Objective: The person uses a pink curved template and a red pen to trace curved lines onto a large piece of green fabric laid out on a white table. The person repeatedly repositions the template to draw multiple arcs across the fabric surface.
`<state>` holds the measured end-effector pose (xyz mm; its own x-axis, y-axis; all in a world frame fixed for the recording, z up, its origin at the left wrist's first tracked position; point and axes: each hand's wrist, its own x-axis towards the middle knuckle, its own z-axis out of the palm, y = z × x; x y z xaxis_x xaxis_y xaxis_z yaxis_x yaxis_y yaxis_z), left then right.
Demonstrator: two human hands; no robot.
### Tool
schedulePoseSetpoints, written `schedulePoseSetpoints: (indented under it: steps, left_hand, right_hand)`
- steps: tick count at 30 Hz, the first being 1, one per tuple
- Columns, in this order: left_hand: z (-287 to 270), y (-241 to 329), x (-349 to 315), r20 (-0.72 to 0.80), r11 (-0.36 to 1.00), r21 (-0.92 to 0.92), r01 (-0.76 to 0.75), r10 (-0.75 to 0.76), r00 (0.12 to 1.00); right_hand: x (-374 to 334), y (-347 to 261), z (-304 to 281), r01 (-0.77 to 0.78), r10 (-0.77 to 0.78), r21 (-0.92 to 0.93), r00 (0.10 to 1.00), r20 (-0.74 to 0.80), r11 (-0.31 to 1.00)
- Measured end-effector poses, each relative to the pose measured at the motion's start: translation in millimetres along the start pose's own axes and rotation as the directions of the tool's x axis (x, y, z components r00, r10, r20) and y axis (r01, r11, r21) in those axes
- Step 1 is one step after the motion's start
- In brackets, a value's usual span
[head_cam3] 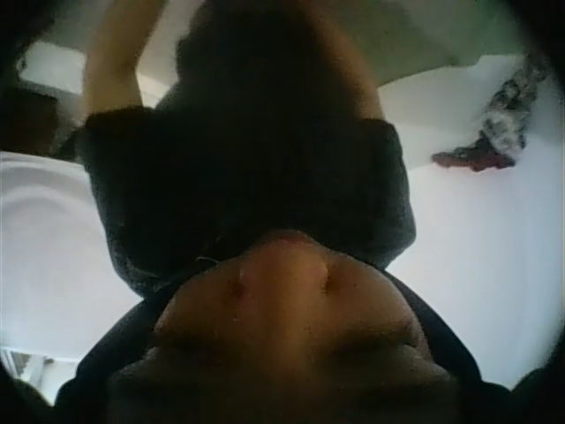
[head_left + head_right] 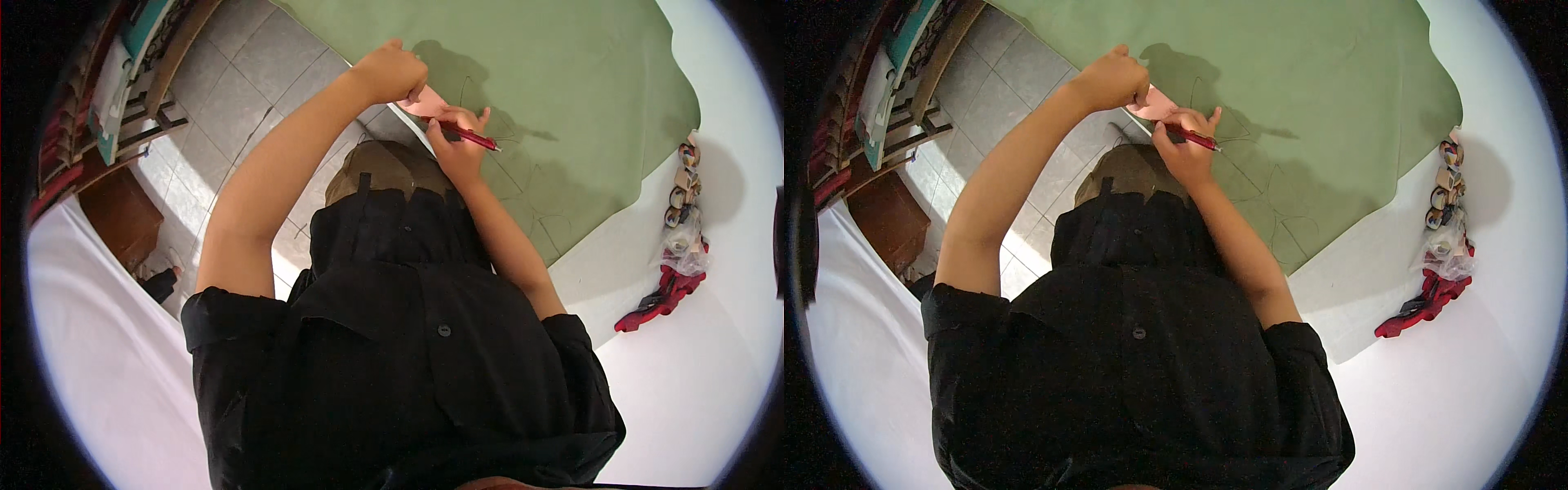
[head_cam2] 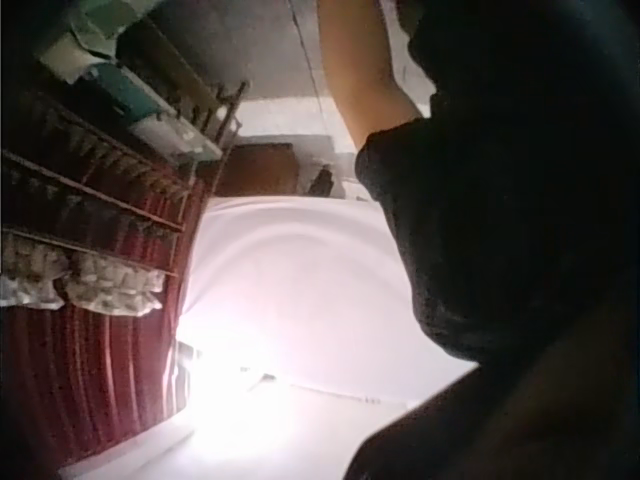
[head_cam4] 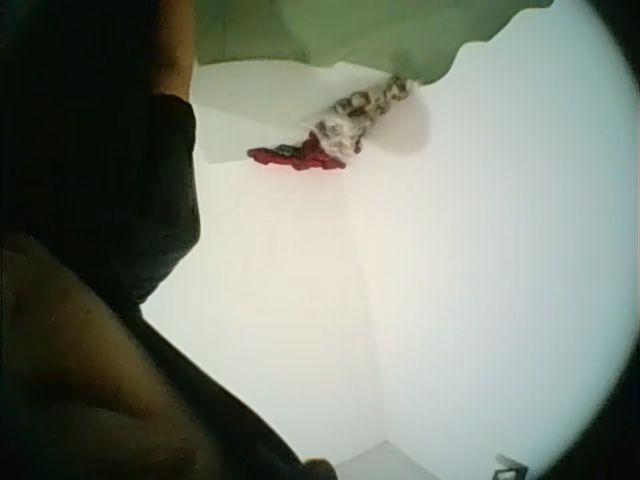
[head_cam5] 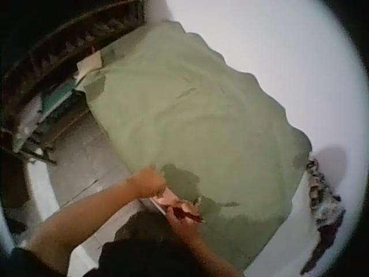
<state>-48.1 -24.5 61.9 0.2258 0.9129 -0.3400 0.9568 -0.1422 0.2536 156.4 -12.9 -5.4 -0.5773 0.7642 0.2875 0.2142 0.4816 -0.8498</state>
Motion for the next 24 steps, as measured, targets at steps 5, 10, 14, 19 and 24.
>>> schedulePoseSetpoints:
  steps: [5,10,14,19,24]
  left_hand:
    - [2.4,0.4,-1.1,-0.042,0.999,-0.036,0.010,-0.011,0.999]
    - [5.2,-0.4,2.0,-0.099,0.997,-0.071,-0.019,0.012,0.995]
    - [4.9,-3.2,-1.2,-0.095,0.997,-0.078,-0.022,0.015,0.995]
    - [10.4,-5.0,-5.1,-0.110,0.992,-0.120,-0.030,0.017,0.994]
    - [25.5,0.4,-13.9,-0.195,0.993,-0.117,0.033,-0.055,0.979]
  right_hand:
    - [1.4,-1.5,-0.3,0.047,-0.047,-0.015,0.999,0.021,0.999]
    - [4.8,-3.0,-1.5,0.076,-0.068,-0.057,0.990,0.124,0.995]
    - [5.2,-4.1,1.1,0.020,-0.021,0.066,0.999,0.023,0.998]
    - [3.5,-5.0,-18.7,-0.149,0.173,0.205,0.979,-0.109,0.967]
    - [5.5,7.9,-42.2,-0.156,0.155,0.000,0.980,-0.123,0.988]
